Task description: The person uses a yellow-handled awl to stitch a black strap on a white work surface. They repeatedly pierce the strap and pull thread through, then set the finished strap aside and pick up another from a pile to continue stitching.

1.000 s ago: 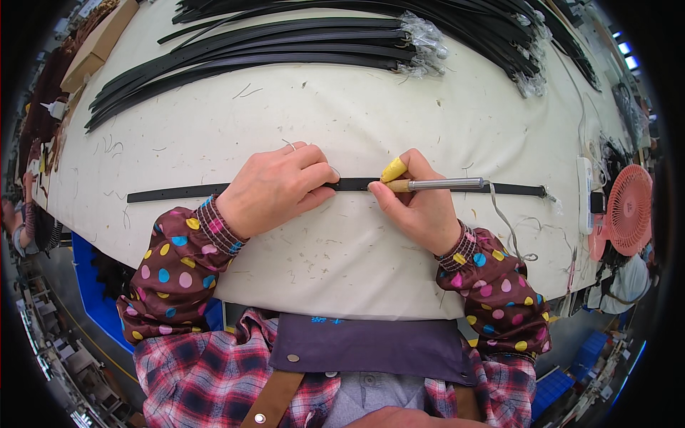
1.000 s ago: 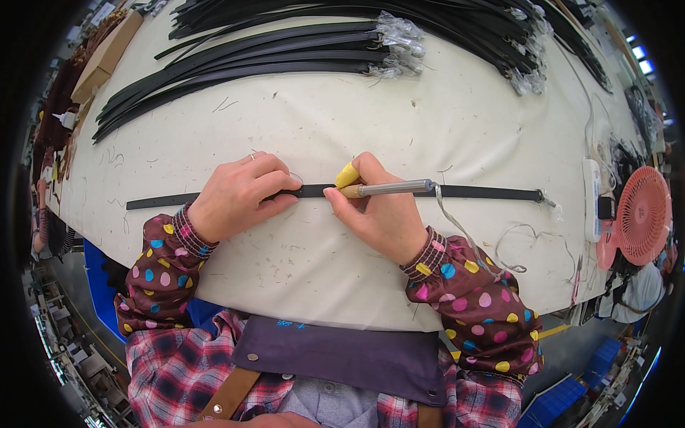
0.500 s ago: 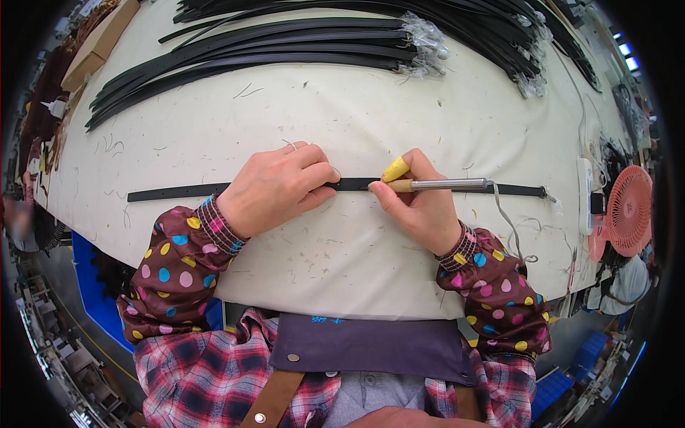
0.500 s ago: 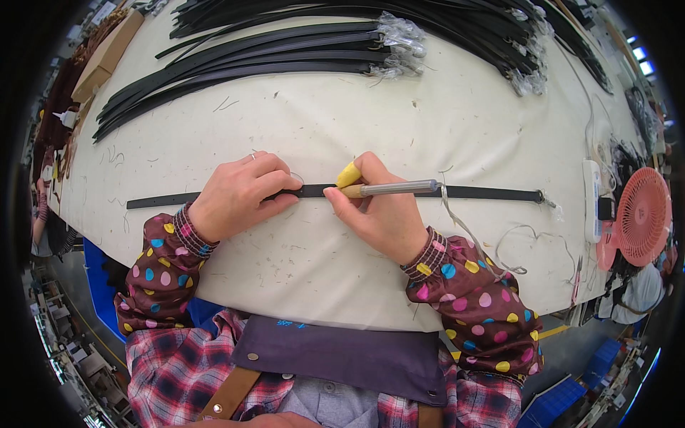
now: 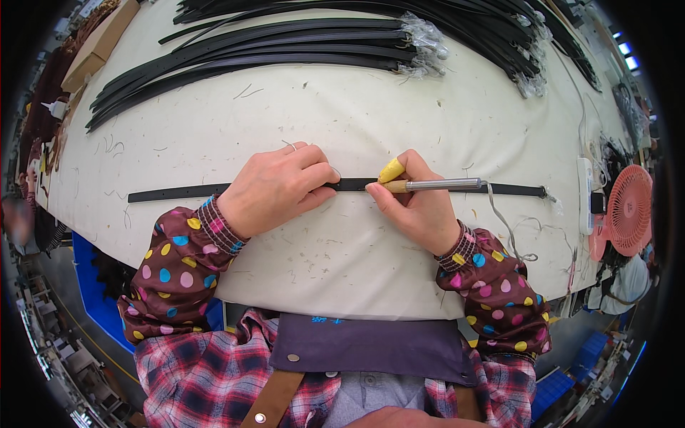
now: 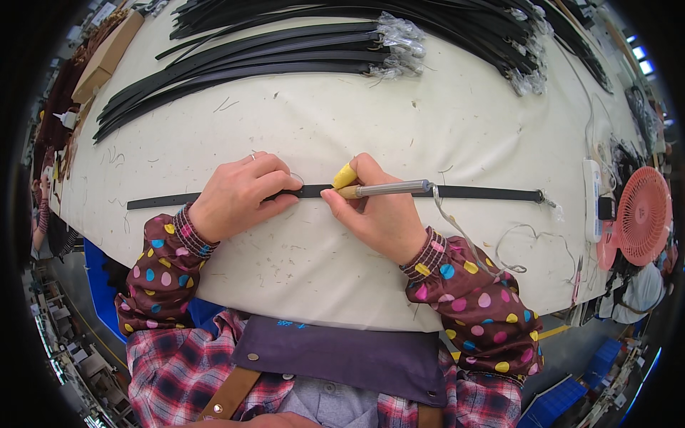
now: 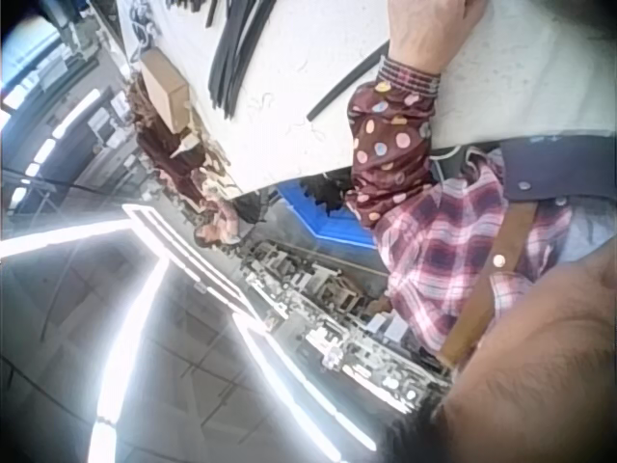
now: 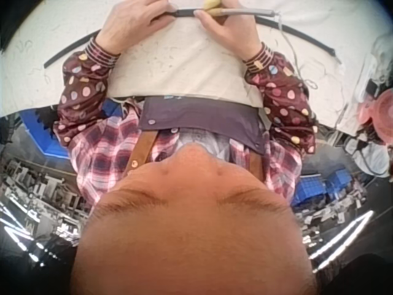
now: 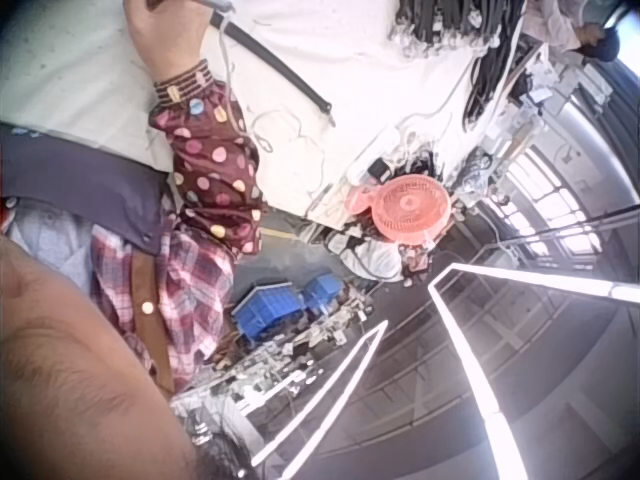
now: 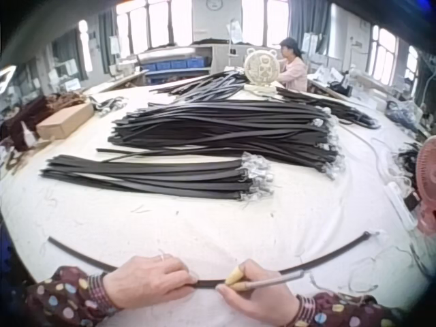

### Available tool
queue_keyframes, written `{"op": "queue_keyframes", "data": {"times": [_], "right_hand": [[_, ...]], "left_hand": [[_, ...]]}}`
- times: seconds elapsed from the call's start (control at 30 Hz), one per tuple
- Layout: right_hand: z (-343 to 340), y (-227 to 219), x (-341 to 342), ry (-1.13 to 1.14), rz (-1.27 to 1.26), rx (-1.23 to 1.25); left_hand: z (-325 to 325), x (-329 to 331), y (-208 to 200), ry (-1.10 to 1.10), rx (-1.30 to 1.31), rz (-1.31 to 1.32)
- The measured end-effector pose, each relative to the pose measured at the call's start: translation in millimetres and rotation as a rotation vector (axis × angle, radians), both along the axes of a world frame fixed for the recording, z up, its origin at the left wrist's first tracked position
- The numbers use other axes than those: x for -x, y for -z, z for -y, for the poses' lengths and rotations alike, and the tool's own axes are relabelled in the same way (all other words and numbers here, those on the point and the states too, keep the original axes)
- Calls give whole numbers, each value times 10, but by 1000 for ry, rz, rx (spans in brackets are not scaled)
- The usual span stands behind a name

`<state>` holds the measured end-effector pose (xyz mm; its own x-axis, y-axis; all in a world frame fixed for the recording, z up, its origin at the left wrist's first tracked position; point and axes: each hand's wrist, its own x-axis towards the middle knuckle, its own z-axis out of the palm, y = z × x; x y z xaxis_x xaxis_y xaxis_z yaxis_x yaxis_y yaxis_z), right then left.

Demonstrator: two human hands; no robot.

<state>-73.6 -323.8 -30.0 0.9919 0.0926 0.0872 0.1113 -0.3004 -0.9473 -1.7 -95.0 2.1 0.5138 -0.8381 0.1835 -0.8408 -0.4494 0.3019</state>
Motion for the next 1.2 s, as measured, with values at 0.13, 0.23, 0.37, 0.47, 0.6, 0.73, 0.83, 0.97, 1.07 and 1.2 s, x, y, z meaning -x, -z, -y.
{"op": "queue_keyframes", "data": {"times": [0.13,0.23,0.37,0.47,0.6,0.73,0.83,0.97,1.07,1.2], "right_hand": [[-2,-1,-1,1,6,10],[2,-2,-3,-3,0,9],[-13,3,3,15,4,-41],[9,58,3,36,21,-110],[37,101,2,61,34,-194],[62,95,-28,94,0,-271],[54,58,-31,123,-23,-337],[65,41,-21,151,-45,-344],[77,-12,-12,154,-79,-433],[96,-2,-10,119,-80,-403]], "left_hand": [[0,0,3,-1,8,1],[3,1,6,-2,10,1],[-8,-1,16,-4,8,1],[-1,-1,15,-3,19,-2],[24,7,-14,-57,13,-77],[106,54,-40,-150,22,-158],[224,97,-29,-230,25,-182],[314,95,17,-280,14,-249],[261,9,-76,-358,-34,-405],[81,-12,-47,-440,48,-370]]}}
